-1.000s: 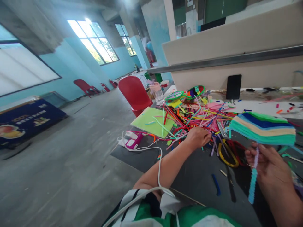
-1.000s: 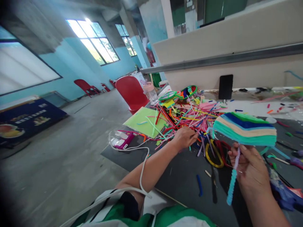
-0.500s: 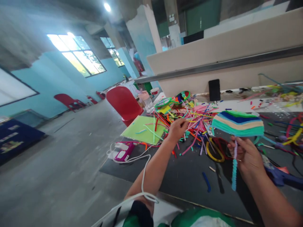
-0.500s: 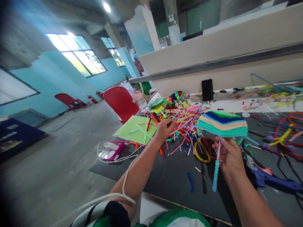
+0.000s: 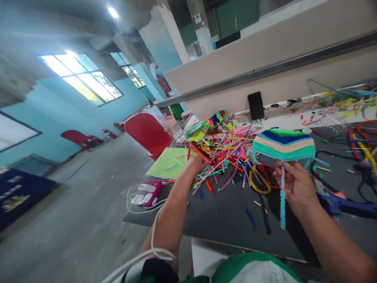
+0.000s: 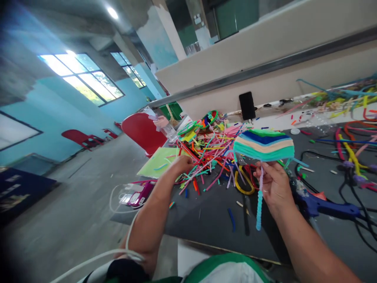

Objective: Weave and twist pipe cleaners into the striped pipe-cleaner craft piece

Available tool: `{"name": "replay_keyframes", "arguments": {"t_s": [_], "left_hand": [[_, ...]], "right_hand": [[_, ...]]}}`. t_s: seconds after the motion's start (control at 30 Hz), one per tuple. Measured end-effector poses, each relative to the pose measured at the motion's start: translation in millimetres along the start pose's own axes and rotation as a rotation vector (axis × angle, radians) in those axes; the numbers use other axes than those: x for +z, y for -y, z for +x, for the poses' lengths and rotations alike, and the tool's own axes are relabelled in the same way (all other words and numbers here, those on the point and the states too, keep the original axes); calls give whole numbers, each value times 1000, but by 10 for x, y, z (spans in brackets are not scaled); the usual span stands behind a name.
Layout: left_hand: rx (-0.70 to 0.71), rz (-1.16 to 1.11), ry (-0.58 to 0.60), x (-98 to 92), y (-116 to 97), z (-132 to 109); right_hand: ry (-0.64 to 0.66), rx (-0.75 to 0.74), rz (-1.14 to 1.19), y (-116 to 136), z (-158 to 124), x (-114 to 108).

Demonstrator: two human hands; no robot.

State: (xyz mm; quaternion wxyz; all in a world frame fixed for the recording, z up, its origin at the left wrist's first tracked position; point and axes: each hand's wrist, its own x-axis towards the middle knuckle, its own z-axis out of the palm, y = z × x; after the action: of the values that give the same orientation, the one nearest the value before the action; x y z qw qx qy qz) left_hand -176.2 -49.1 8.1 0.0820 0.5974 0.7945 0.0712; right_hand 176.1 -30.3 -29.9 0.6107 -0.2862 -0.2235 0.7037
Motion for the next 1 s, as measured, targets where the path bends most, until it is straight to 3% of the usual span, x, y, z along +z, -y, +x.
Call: {"name": "replay_keyframes", "arguments": {"t_s": [0.1, 0.2, 0.33, 0.43, 0.53, 0.6, 0.7, 0.77, 0.83, 0.9, 1.0], "left_hand": [[-96, 96, 31, 199, 146, -95], [-125, 130, 27, 276, 214, -143], [-130, 120, -57, 134, 334, -166], [-177, 117, -202, -43, 453, -162], [-191, 94, -284, -165, 452, -100], [-115, 43, -340, -200, 321, -12], [97, -78, -472, -193, -54, 201], [225, -63, -402, -150, -346, 395], [296, 45, -242, -76, -601, 610], [296, 86, -175, 22, -779, 812], [249, 157, -107, 170, -880, 1014]], "right_hand": [[1, -5, 4, 7, -10, 18], [-6, -17, 9, 9, 2, 17], [-30, -33, 20, 24, 21, -4], [-44, -44, 28, 40, 17, -3], [-68, -31, 33, 50, 6, 17], [-81, -22, 37, 53, 3, 32], [-87, -20, 43, 50, 8, 39], [-81, -20, 44, 45, 18, 31], [-68, -32, 43, 38, 29, 15], [-63, -50, 42, 36, 42, -5], [-84, -78, 63, 52, 56, -31]]}}
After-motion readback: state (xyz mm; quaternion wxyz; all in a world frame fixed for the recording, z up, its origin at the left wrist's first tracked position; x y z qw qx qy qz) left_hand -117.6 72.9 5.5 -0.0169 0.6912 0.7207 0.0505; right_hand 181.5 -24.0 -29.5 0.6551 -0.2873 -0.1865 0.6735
